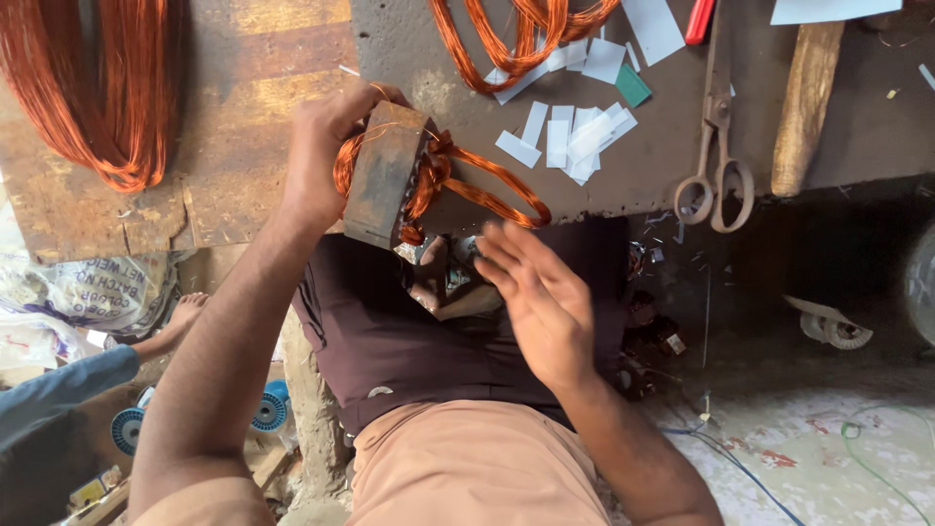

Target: The person winds copper wire around a rectangular metal core, inserting small white insulating strips between layers. They use their hands to wrap the wire and occasionally use a tool to press the wire into place.

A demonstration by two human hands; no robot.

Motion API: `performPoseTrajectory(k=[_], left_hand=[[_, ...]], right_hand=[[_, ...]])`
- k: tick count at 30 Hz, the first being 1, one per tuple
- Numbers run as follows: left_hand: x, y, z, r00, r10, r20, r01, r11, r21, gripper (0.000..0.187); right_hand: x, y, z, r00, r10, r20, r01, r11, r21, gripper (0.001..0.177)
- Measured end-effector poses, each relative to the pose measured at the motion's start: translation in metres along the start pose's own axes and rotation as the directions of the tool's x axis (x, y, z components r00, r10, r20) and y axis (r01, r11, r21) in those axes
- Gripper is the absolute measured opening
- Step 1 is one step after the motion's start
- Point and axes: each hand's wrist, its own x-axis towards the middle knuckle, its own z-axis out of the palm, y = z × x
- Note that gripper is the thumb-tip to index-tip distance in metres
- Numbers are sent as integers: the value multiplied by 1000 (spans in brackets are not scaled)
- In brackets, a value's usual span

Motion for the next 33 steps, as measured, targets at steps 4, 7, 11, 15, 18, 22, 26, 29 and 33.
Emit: performPoseTrajectory(k=[4, 7, 11, 15, 18, 22, 26, 29, 33], left_hand=[[-3, -1, 3, 998, -60, -10, 60, 997, -47, 36], [-3, 0, 4, 994, -113, 11, 114, 992, -48, 37], [-1, 3, -1, 999, -49, 21, 49, 999, -5, 46], [4, -1, -4, 997, -23, 80, 28, 997, -66, 45], [3, -3, -4, 993, -63, 97, 66, 997, -30, 44], [11, -2, -2, 999, 30, 18, -29, 999, -39, 44], [-3, 7, 7, 997, -29, -76, 27, 999, -36, 34], [-5, 11, 8, 993, -68, -95, 65, 997, -35, 33], [-6, 16, 9, 989, -114, -95, 106, 991, -84, 28]], right_hand=[[42, -4, 5, 996, -78, 43, 63, 956, 285, 52], [61, -9, 5, 997, -77, 33, 57, 916, 396, 41], [74, -21, 1, 973, -40, 229, -65, 898, 434, 21], [83, -52, 5, 701, -2, 713, 460, 765, -450, 13], [95, -51, 15, 463, 473, 749, 867, -68, -493, 8], [116, -66, 12, 475, 308, 825, 880, -169, -444, 9], [109, -46, 13, 461, 50, 886, 859, -277, -432, 8], [93, -30, 14, 432, -121, 894, 820, -360, -445, 18], [90, -11, 10, 518, -162, 840, 760, -363, -539, 19]])
